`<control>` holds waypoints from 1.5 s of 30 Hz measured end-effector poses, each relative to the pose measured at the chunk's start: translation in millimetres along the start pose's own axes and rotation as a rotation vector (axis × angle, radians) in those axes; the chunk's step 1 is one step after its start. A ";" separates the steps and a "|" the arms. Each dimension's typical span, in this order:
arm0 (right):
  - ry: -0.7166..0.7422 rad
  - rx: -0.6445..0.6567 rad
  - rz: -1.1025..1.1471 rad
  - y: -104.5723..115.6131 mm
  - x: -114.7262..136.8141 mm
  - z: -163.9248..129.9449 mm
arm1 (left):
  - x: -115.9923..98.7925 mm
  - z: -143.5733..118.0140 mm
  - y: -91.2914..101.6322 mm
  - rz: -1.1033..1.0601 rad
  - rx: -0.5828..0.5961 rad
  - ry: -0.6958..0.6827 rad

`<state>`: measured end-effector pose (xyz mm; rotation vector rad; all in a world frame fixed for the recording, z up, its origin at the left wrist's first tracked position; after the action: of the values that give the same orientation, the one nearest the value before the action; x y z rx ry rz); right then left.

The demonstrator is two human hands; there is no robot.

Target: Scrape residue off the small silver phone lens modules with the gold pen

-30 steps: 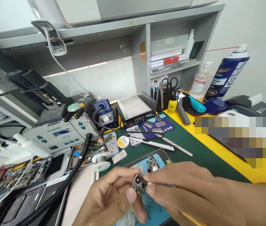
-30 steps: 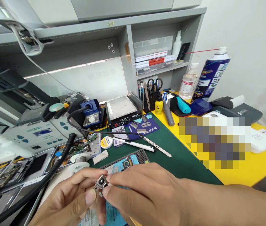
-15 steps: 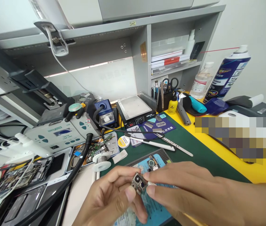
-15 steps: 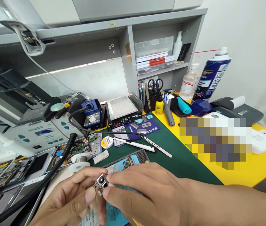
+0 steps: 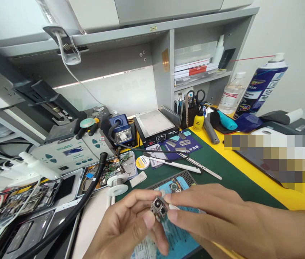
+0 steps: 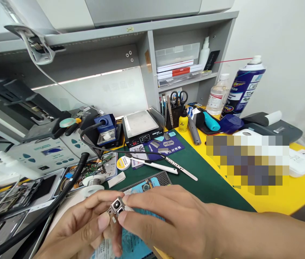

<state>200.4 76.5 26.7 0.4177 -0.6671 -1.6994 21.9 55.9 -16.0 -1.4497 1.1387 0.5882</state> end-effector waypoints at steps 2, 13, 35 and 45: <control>-0.034 -0.060 0.042 2.2 -0.9 2.9 | 0.6 0.3 0.9 0.004 0.004 -0.011; -0.201 -0.082 0.222 5.5 -5.9 13.2 | 1.5 -0.6 3.1 0.007 0.003 -0.010; -0.134 0.011 0.155 2.3 0.9 8.6 | 0.8 0.5 0.5 0.046 0.030 -0.063; -0.131 0.026 0.152 0.3 -0.5 11.1 | 2.5 1.4 -2.3 0.032 0.052 -0.081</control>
<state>194.1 79.3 35.5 0.2684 -0.7974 -1.5841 25.3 56.1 -17.4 -1.3534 1.1071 0.6296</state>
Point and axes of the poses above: each hand's wrist, its own z-axis towards the middle knuckle, its own y-axis out of the back of the hand, x = y × z, the point moved 5 cm from there along z, towards the middle knuckle, and after that the axes turned 3 degrees about -z, right-handed, at the moved point
